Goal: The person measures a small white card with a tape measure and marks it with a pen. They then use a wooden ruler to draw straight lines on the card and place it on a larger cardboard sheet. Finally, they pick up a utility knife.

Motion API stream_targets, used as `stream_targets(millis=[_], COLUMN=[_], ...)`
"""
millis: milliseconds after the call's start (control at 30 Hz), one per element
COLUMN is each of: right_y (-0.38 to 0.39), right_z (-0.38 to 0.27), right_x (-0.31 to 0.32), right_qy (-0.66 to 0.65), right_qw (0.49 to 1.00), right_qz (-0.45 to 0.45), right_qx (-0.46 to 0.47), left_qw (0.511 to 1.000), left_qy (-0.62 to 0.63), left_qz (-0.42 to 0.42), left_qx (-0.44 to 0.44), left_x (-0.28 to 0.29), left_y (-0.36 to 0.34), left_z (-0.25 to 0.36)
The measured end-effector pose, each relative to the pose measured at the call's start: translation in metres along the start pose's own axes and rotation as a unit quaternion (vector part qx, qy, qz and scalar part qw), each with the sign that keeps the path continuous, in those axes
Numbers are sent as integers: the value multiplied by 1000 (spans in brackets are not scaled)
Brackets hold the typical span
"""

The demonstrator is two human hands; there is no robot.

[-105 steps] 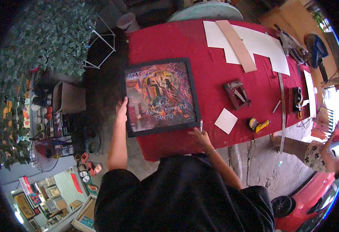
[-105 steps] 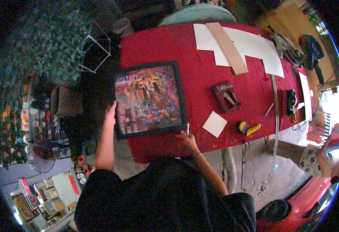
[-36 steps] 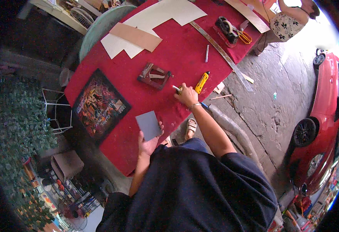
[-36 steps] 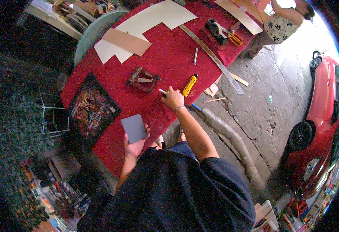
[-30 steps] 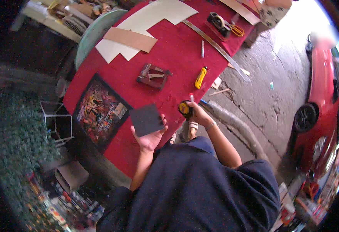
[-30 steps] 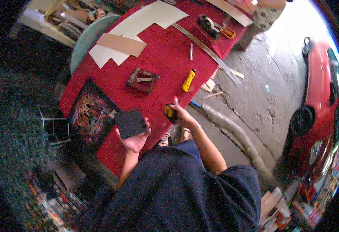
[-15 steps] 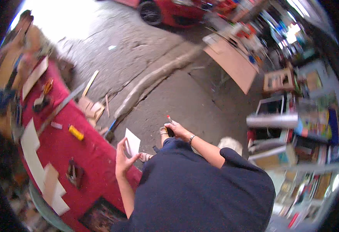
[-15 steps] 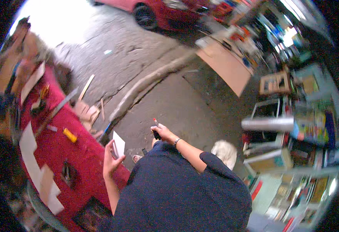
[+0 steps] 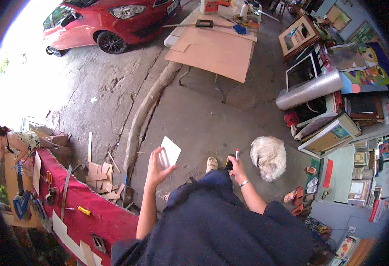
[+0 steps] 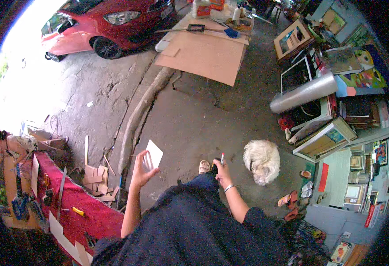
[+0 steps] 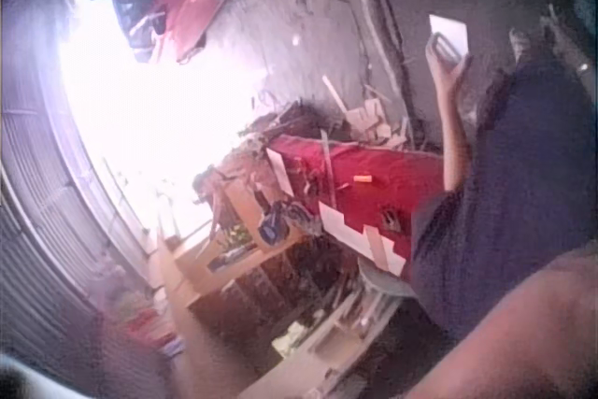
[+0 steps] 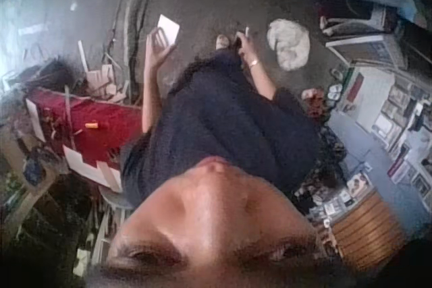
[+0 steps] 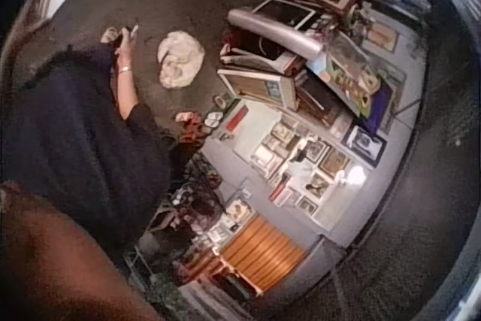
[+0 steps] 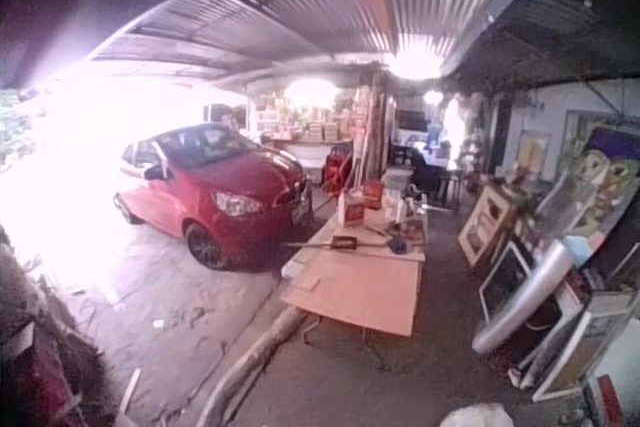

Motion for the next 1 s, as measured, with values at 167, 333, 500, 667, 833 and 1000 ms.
stream_targets(millis=[167, 333, 500, 667, 833, 1000], right_y=[-59, -96, -121, -136, -175, -203], right_z=[-77, -158, -223, -278, -331, -382], right_x=[59, 59, 22, -21, -25, -70], right_qy=[36, 26, 85, 106, 157, 283], right_qw=[995, 993, 965, 946, 904, 810], right_qz=[24, -46, -179, -224, -246, -334], right_qx=[87, 110, 172, 208, 312, 390], left_qw=[996, 727, 536, 497, 571, 527], left_qy=[81, 660, 827, 835, 777, 829], left_qz=[7, -62, -132, -225, -264, -163], left_qx=[39, 178, 108, 67, 28, 90], left_x=[-94, -145, -160, -178, -210, -270], left_y=[-89, -136, -189, -256, -323, -349], left_z=[68, 92, 131, 135, 160, 130])
Point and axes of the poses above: each hand's wrist, its own y-axis away from the middle knuckle, its own x-axis out of the back of the hand, z = x × y, the point moved 1 cm from there along -y, towards the middle knuckle, and after that the axes turned 5 degrees about -y, right-handed, at the moved point
